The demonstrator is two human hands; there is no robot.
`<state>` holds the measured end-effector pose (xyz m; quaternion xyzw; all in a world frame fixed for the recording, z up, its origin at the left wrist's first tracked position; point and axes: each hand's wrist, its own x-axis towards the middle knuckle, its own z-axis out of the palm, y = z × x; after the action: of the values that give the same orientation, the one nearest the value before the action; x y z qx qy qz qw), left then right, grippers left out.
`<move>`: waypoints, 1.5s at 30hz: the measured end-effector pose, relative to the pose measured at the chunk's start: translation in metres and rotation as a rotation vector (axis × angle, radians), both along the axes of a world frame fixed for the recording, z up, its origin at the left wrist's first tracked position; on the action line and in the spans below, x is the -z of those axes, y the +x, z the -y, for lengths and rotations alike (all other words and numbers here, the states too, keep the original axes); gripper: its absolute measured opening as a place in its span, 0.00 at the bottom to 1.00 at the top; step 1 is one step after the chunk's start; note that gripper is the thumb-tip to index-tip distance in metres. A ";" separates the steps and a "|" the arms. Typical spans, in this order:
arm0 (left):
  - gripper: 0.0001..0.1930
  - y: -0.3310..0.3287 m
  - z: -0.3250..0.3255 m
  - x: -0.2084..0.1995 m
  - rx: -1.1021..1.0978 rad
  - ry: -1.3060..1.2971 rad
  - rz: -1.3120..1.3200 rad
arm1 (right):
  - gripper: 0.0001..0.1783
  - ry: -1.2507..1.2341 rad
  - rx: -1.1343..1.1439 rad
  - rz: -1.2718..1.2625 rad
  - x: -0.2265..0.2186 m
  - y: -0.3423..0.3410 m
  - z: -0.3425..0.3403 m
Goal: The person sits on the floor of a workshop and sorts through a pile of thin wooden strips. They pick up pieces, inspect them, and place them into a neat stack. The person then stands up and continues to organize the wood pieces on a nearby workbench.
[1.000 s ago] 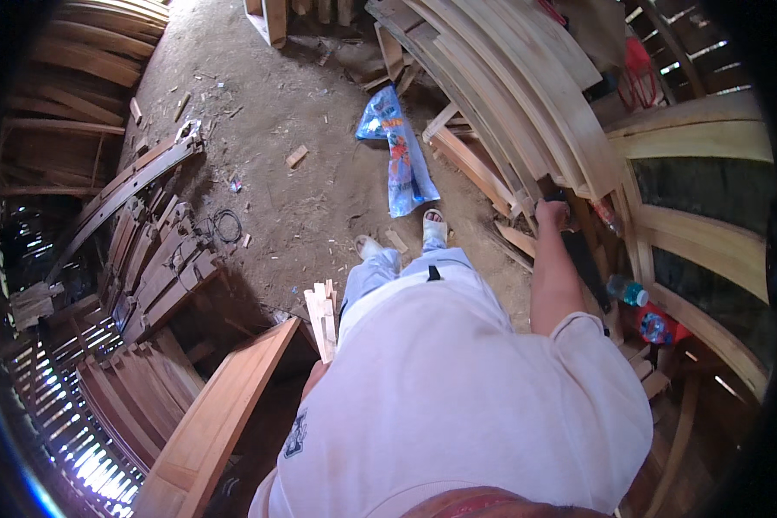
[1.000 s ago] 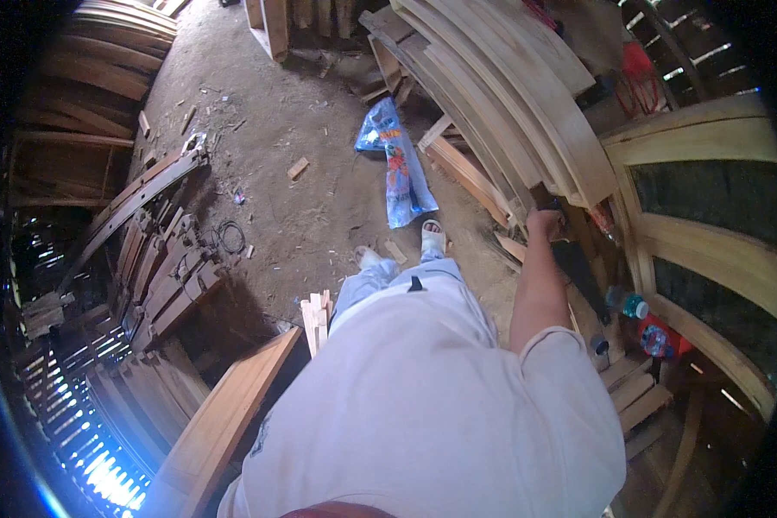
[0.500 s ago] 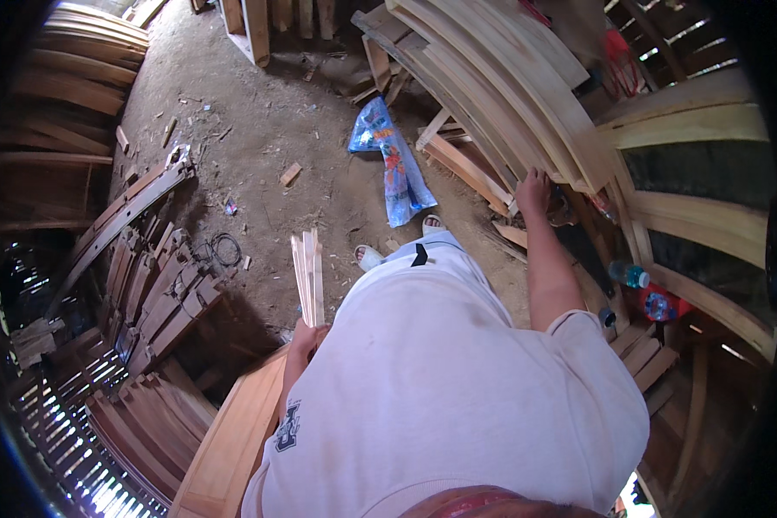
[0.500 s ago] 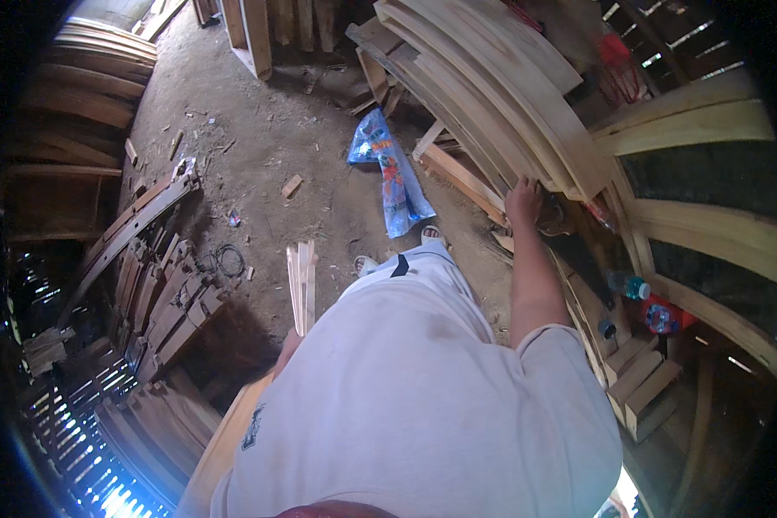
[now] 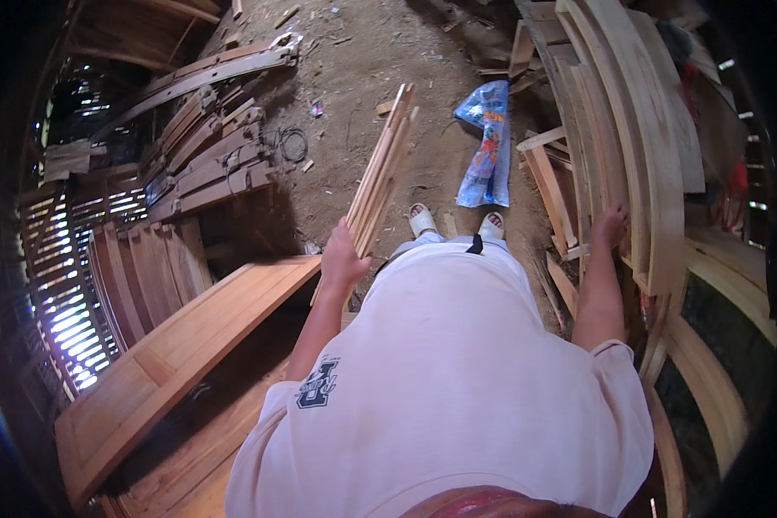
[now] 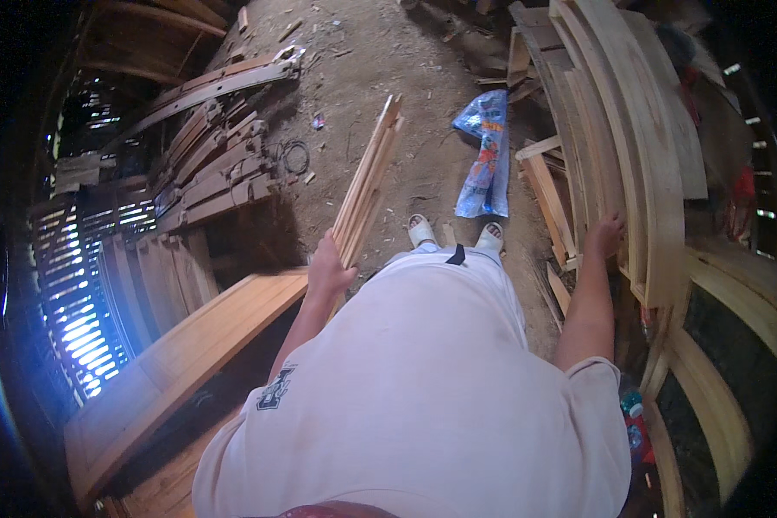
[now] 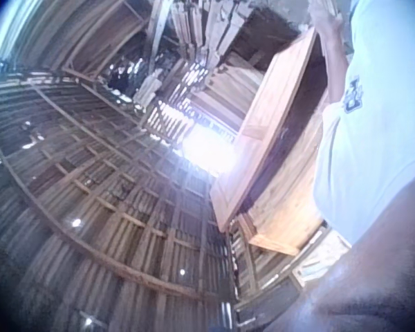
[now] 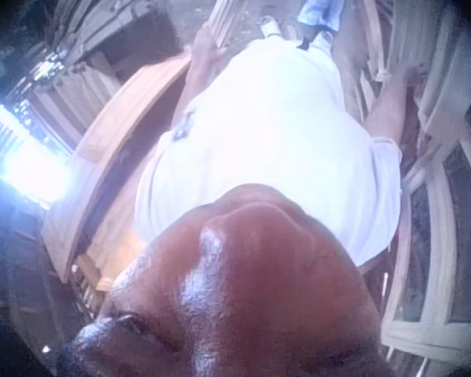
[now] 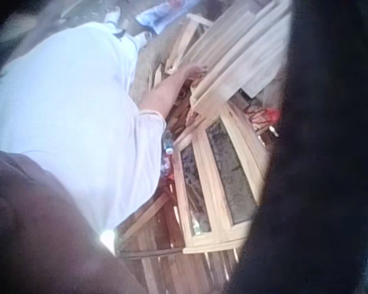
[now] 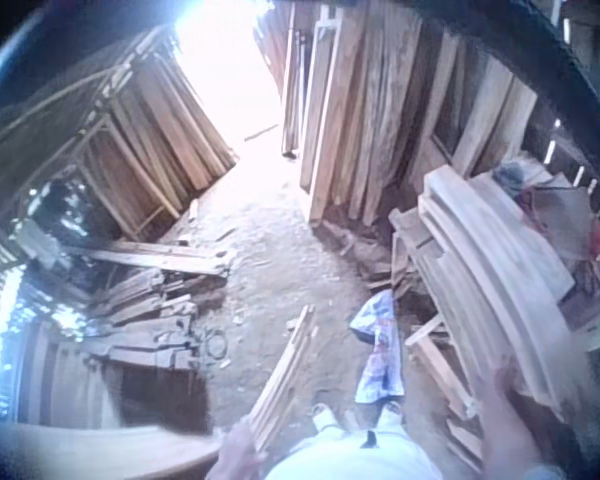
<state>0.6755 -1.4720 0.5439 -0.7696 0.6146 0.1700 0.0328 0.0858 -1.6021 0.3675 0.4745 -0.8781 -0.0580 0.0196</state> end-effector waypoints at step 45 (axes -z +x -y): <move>0.65 -0.060 0.063 0.019 0.360 0.295 -0.033 | 0.11 0.286 -1.083 0.980 -0.172 0.217 0.023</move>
<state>0.6158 -1.5354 0.5254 -0.6315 0.7111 0.2619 0.1644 0.3028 -1.6248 0.5400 0.8102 -0.4134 0.0644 -0.4106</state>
